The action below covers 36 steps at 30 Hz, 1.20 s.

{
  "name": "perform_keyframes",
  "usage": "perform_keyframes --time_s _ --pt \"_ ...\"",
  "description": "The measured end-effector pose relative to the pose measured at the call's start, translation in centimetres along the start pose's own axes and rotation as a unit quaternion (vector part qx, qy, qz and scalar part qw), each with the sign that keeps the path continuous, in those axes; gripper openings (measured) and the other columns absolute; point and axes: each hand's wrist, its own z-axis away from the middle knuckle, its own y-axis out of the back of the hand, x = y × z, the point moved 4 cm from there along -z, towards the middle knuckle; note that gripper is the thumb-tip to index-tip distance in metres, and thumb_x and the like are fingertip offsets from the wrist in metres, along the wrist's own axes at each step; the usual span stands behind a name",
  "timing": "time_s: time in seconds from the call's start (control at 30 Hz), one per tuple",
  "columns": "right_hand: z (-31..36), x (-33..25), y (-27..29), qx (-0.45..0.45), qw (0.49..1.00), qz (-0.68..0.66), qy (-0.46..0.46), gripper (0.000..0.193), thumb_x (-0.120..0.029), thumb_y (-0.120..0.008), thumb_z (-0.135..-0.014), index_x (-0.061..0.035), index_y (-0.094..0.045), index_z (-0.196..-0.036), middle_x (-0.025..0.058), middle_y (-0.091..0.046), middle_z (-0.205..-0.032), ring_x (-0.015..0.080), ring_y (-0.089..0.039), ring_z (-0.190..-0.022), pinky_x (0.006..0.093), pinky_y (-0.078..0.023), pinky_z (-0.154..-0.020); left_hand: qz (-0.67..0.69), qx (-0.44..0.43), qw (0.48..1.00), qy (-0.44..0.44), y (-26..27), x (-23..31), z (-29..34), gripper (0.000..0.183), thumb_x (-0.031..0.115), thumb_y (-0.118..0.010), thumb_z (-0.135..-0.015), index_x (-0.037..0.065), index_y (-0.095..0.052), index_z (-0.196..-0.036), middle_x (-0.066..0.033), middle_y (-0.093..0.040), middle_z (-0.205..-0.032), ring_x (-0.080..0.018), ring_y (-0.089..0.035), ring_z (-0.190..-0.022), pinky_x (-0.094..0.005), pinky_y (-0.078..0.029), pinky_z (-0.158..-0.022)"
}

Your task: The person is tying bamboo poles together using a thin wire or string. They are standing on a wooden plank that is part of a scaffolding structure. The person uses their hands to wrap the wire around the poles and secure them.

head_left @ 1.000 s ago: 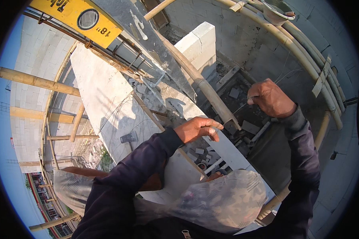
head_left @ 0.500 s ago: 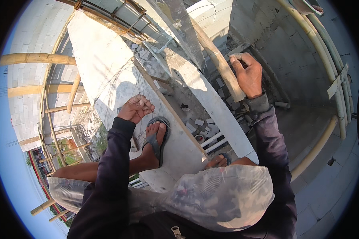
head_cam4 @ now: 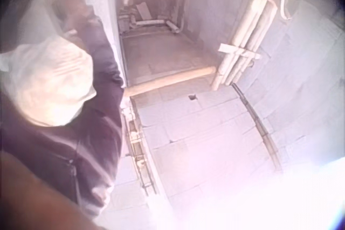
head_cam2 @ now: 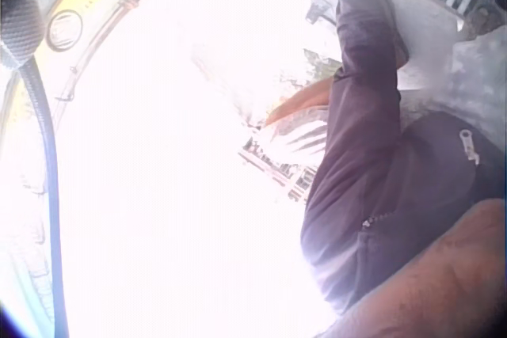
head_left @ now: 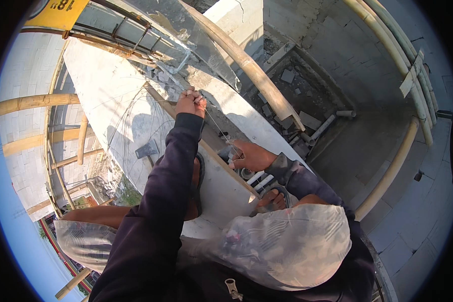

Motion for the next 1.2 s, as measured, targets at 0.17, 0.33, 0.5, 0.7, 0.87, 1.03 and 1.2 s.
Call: perform_keyframes --time_s 0.17,0.33,0.5,0.7,0.87,1.03,1.2 --pt "2.9 6.7 -0.5 0.209 0.973 -0.031 -0.09 0.009 -0.009 -0.061 -0.082 -0.0021 -0.066 -0.086 0.0229 -0.067 -0.089 0.0403 -0.064 -0.088 0.0454 -0.049 -0.075 -0.043 -0.09 0.995 0.002 2.9 -0.5 -5.9 0.015 -0.007 -0.046 -0.092 0.007 -0.05 -0.095 -0.002 -0.049 -0.075 -0.0131 -0.041 -0.058 -0.0298 -0.039 -0.054" --pt "9.6 9.8 4.3 0.424 0.901 0.045 -0.085 0.017 -0.017 -0.074 -0.075 -0.0046 -0.07 -0.085 0.0181 -0.069 -0.085 0.0375 -0.066 -0.087 0.0454 -0.052 -0.075 -0.124 -0.078 0.989 -0.001 4.6 4.3 -18.5 0.017 -0.01 -0.044 -0.091 0.005 -0.043 -0.085 -0.0035 -0.036 -0.065 -0.0171 -0.033 -0.056 -0.0301 -0.037 -0.054" --pt "14.1 5.1 3.2 0.379 0.917 0.073 -0.103 0.02 -0.018 -0.078 -0.072 -0.0052 -0.072 -0.085 0.0161 -0.07 -0.088 0.0346 -0.067 -0.09 0.0436 -0.051 -0.078 -0.126 -0.122 0.984 0.015 1.2 6.2 -26.0 0.014 -0.011 -0.044 -0.09 0.002 -0.046 -0.086 -0.0037 -0.039 -0.067 -0.0165 -0.036 -0.056 -0.0281 -0.039 -0.054" --pt "16.2 4.9 3.8 0.44 0.894 0.064 -0.062 0.015 -0.016 -0.074 -0.076 -0.0044 -0.071 -0.084 0.0181 -0.069 -0.085 0.0376 -0.066 -0.086 0.0456 -0.051 -0.075 -0.197 -0.037 0.98 0.016 1.4 4.0 -28.9 0.013 -0.004 -0.047 -0.092 -0.007 -0.056 -0.101 -0.0137 -0.062 -0.086 -0.0249 -0.061 -0.076 -0.0292 -0.055 -0.071" --pt "13.6 7.1 5.0 0.396 0.912 0.078 -0.07 0.014 -0.016 -0.07 -0.078 -0.0024 -0.07 -0.077 0.0223 -0.066 -0.078 0.0403 -0.065 -0.08 0.0474 -0.05 -0.071 -0.28 -0.056 0.954 0.09 2.7 3.8 -32.2 0.02 0.013 -0.048 -0.096 -0.001 -0.06 -0.103 -0.0104 -0.066 -0.084 -0.0217 -0.062 -0.067 -0.027 -0.052 -0.057" --pt "12.0 7.9 6.6 0.327 0.942 0.035 -0.067 0.021 -0.019 -0.068 -0.077 0.001 -0.066 -0.072 0.0242 -0.062 -0.072 0.0399 -0.063 -0.07 0.0478 -0.048 -0.066 -0.393 -0.136 0.859 0.298 0.4 2.5 -26.4 0.017 0.022 -0.051 -0.096 0.009 -0.062 -0.092 -0.0019 -0.059 -0.067 -0.0108 -0.053 -0.054 -0.023 -0.044 -0.044" --pt "10.1 3.7 10.4 0.203 0.97 0.123 -0.044 0.032 -0.028 -0.066 -0.084 -0.0025 -0.072 -0.102 0.0211 -0.069 -0.086 0.0371 -0.067 -0.085 0.0424 -0.051 -0.08 -0.28 0.005 0.959 -0.052 -2.9 3.8 -16.2 0.015 0.018 -0.062 -0.087 0.006 -0.06 -0.096 -0.0111 -0.064 -0.086 -0.0234 -0.064 -0.073 -0.0393 -0.056 -0.062"
